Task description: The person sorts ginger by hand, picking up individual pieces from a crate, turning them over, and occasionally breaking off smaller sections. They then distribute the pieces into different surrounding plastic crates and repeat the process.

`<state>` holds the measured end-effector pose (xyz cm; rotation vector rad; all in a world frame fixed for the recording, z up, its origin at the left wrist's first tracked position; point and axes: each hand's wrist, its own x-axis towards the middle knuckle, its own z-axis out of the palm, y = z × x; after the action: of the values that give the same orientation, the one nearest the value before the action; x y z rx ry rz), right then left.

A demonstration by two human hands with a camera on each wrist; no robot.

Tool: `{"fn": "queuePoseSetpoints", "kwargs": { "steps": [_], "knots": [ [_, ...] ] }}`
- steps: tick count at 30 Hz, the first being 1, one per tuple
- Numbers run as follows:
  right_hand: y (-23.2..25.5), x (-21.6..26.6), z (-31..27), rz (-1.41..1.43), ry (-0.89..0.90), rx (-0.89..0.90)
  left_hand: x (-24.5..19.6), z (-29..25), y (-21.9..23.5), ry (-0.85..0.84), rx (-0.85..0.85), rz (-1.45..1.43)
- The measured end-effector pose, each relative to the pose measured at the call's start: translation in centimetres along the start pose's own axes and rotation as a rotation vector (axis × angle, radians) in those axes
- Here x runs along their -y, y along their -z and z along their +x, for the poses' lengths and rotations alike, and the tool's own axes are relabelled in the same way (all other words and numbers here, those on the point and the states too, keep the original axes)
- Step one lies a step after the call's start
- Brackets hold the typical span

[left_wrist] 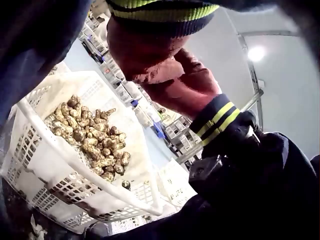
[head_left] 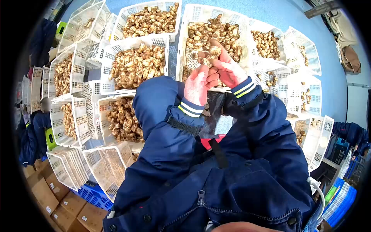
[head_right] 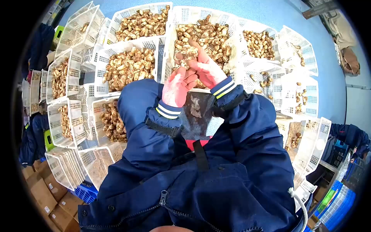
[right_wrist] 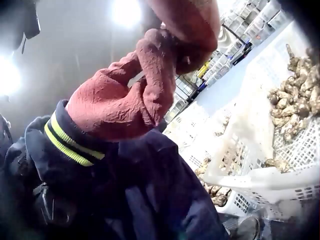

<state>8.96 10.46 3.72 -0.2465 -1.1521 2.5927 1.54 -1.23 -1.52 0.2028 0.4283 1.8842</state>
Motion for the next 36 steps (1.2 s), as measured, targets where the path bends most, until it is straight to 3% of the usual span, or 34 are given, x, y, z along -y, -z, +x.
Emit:
{"fn": "queuePoseSetpoints", "kwargs": {
  "steps": [2,5,6,9,11,15,17,19,21,25,29,32,36],
  "knots": [
    [-0.1,-0.2,0.1,0.075,0.029,-0.008,-0.1,-0.2,-0.5,0.010,-0.087,0.111],
    [0.8,-0.3,0.7,0.078,0.047,-0.030,-0.5,0.0,-1.2,0.098,-0.152,0.050],
    [2.5,-0.6,1.1,0.286,0.045,0.170,-0.7,-0.1,-1.3,0.099,-0.100,-0.007],
    [0.7,-0.3,0.7,0.274,0.102,0.096,-1.1,-0.1,-2.2,0.126,-0.064,0.030],
    [-1.2,0.5,0.4,0.166,-0.010,-0.192,-0.9,-0.1,-2.1,0.153,-0.102,0.035],
    [1.3,-0.5,1.0,0.094,0.059,-0.010,-0.7,0.0,-1.5,0.028,-0.213,0.114],
    [0.6,-0.5,0.9,0.075,0.094,0.030,-0.4,-0.1,-1.3,-0.172,-0.255,0.184],
    [0.0,-0.5,0.9,0.022,0.093,-0.101,-0.7,-0.1,-1.6,-0.174,-0.219,0.140],
    [0.9,-0.6,0.9,0.011,0.055,-0.029,-0.9,-0.2,-2.7,-0.210,-0.343,0.206],
    [1.1,-1.0,1.1,-0.024,0.046,-0.002,-1.1,0.0,-2.9,-0.229,-0.415,0.396],
    [1.1,-1.3,1.2,0.055,0.067,-0.011,-1.2,0.1,-2.9,-0.228,-0.374,0.463],
    [1.3,-1.6,1.2,0.109,0.042,-0.157,-1.2,0.2,-3.2,-0.288,-0.360,0.511],
    [2.5,-2.1,1.0,0.272,0.065,-0.150,-1.5,0.0,-2.8,-0.137,-0.351,0.389]
  ]
}}
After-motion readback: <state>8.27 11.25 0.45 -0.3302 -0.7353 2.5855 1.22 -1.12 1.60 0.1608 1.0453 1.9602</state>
